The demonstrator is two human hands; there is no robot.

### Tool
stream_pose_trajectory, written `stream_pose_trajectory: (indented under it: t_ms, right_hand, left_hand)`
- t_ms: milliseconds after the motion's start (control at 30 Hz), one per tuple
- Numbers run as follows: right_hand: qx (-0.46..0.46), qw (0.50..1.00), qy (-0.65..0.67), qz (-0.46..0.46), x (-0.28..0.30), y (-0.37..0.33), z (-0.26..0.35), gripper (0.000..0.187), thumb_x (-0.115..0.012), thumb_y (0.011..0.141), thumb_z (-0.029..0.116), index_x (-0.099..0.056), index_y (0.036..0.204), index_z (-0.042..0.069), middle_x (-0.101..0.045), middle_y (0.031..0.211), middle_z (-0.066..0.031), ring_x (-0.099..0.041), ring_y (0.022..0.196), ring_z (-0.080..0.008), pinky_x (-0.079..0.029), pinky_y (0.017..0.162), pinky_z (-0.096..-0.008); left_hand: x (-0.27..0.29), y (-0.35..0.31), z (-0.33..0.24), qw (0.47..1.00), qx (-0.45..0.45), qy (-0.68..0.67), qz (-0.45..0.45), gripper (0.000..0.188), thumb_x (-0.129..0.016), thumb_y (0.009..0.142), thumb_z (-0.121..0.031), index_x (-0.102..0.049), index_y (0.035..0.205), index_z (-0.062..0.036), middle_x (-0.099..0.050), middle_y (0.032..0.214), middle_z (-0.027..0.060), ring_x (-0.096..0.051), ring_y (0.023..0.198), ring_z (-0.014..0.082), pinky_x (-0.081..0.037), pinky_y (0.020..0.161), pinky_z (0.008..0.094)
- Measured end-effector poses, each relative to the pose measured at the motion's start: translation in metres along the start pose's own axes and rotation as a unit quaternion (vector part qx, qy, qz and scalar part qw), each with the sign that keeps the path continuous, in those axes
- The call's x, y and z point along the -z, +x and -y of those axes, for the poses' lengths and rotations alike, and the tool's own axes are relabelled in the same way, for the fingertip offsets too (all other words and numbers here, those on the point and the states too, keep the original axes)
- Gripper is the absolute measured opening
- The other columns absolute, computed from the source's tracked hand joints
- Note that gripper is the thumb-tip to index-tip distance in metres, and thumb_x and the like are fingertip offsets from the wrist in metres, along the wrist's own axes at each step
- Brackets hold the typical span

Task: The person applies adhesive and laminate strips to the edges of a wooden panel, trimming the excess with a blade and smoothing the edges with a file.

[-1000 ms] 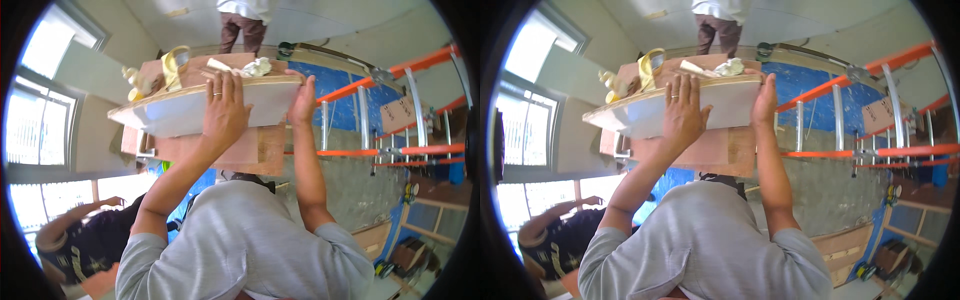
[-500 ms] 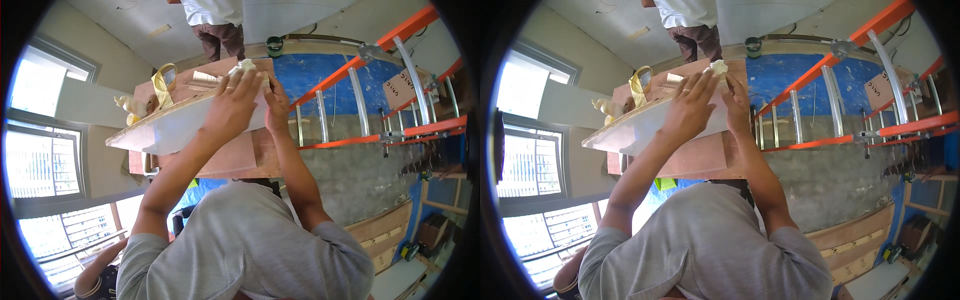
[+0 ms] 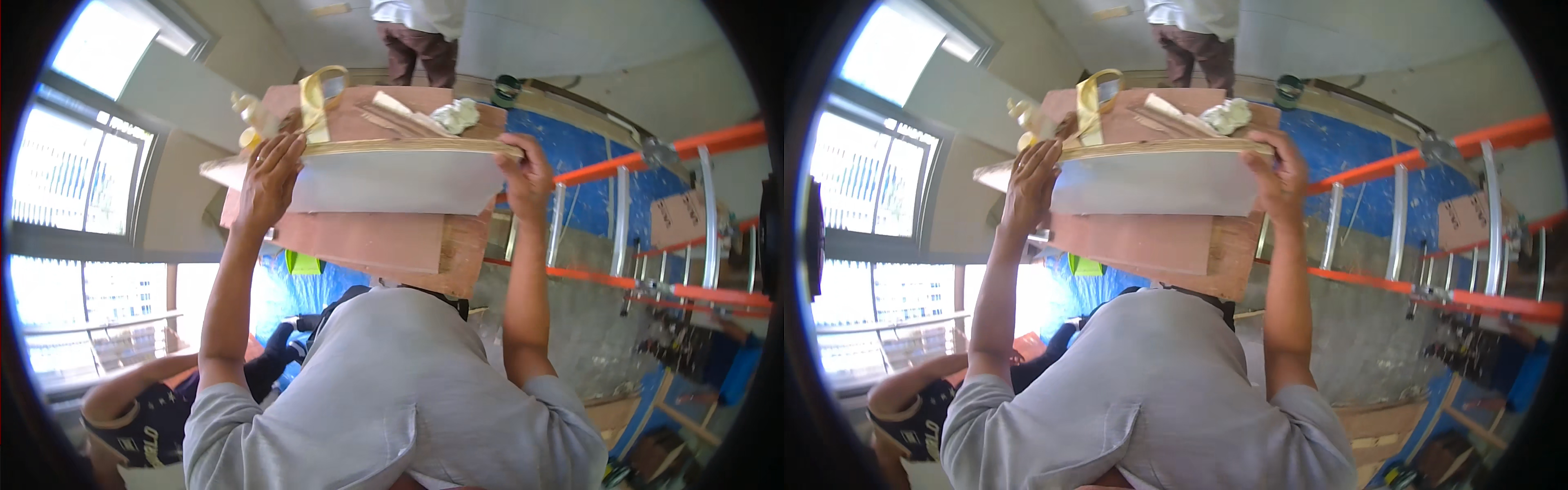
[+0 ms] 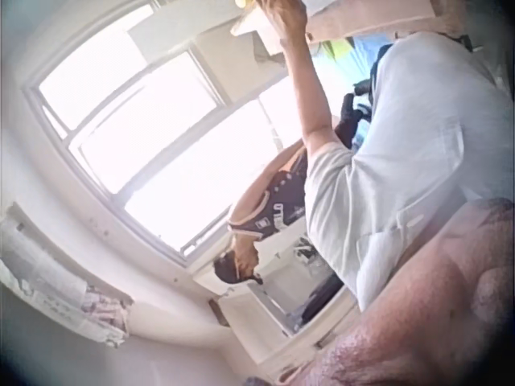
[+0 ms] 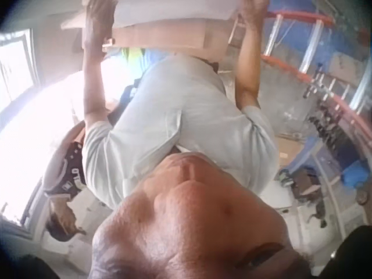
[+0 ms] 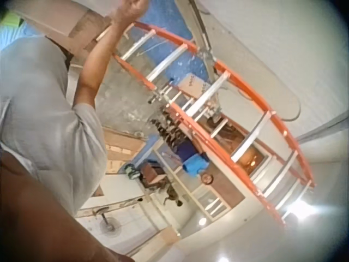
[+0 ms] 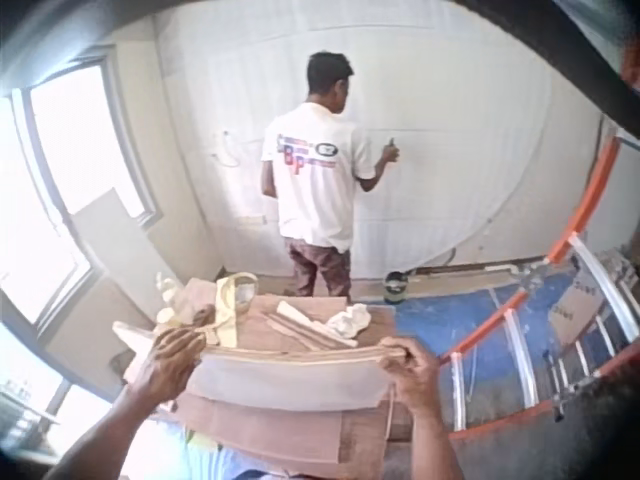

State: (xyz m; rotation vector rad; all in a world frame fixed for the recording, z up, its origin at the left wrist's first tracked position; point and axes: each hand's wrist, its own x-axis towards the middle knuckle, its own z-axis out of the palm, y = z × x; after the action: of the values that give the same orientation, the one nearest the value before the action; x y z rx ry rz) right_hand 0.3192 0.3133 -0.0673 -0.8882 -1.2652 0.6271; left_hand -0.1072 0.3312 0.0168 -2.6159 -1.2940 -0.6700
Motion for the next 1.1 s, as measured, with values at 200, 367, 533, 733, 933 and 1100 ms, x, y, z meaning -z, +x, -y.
stream_pose_trajectory:
  t_ms: [200, 367, 533, 733, 933, 1100]
  right_hand:
    - [0.082, 0.985, -0.151, 0.014, 0.005, 0.006, 0.008, 0.037, -0.088, 0.084, 0.01, -0.074, 0.116, -0.001, -0.076, 0.112, -0.0108, -0.069, 0.103, -0.0179, -0.054, 0.093, -0.0311]
    - [-0.013, 0.991, -0.123, -0.052, -0.003, -0.001, 0.001, 0.039, -0.088, 0.086, 0.01, -0.074, 0.121, -0.001, -0.075, 0.118, -0.0109, -0.069, 0.102, -0.0156, -0.055, 0.093, -0.0293]
    - [-0.057, 0.991, -0.059, -0.103, -0.004, 0.002, -0.015, 0.043, -0.084, 0.089, 0.007, -0.07, 0.129, -0.001, -0.074, 0.124, -0.0111, -0.068, 0.104, -0.0145, -0.055, 0.094, -0.0288]
    - [0.044, 0.924, -0.371, -0.083, -0.036, 0.0, 0.01, 0.041, -0.072, 0.101, 0.022, -0.066, 0.137, 0.004, -0.067, 0.138, -0.015, -0.062, 0.126, -0.0282, -0.048, 0.108, -0.0403]
    - [0.163, 0.705, -0.69, -0.024, -0.088, -0.012, 0.035, 0.043, -0.061, 0.105, 0.032, -0.065, 0.14, 0.007, -0.062, 0.146, -0.017, -0.051, 0.141, -0.0397, -0.036, 0.119, -0.0528]
    - [0.135, 0.741, -0.654, 0.06, -0.205, -0.024, 0.047, 0.05, -0.064, 0.103, 0.035, -0.062, 0.142, 0.004, -0.06, 0.149, -0.0151, -0.048, 0.145, -0.0377, -0.029, 0.123, -0.0573]
  left_hand:
    - [0.022, -0.056, 0.09, 0.992, 0.089, 0.086, -0.019, 0.045, -0.073, 0.095, -0.018, -0.066, 0.138, -0.008, -0.068, 0.138, 0.0121, -0.059, 0.135, 0.033, -0.039, 0.117, 0.0511]
    - [0.042, -0.082, 0.145, 0.979, 0.192, 0.06, -0.022, 0.044, -0.078, 0.091, -0.024, -0.071, 0.132, -0.0091, -0.069, 0.138, 0.0103, -0.058, 0.136, 0.0338, -0.038, 0.118, 0.0483]
    - [0.033, -0.099, 0.196, 0.823, 0.37, -0.416, -0.115, 0.037, -0.075, 0.092, -0.004, -0.071, 0.129, 0.0023, -0.076, 0.113, 0.0108, -0.07, 0.104, 0.0151, -0.053, 0.101, 0.0323]
    - [-0.003, -0.114, 0.238, 0.729, 0.29, -0.602, -0.145, 0.037, -0.078, 0.09, -0.001, -0.071, 0.126, 0.0012, -0.076, 0.11, 0.0085, -0.07, 0.104, 0.0166, -0.053, 0.1, 0.0323]
    - [-0.013, -0.114, 0.254, 0.683, 0.223, -0.687, -0.107, 0.029, -0.082, 0.089, -0.005, -0.072, 0.116, -0.0022, -0.073, 0.108, 0.0029, -0.068, 0.101, 0.0139, -0.054, 0.096, 0.0313]
    - [-0.013, -0.118, 0.265, 0.693, 0.208, -0.688, -0.058, 0.03, -0.082, 0.089, -0.005, -0.072, 0.118, -0.0025, -0.073, 0.106, 0.0018, -0.067, 0.101, 0.0127, -0.053, 0.095, 0.0297]
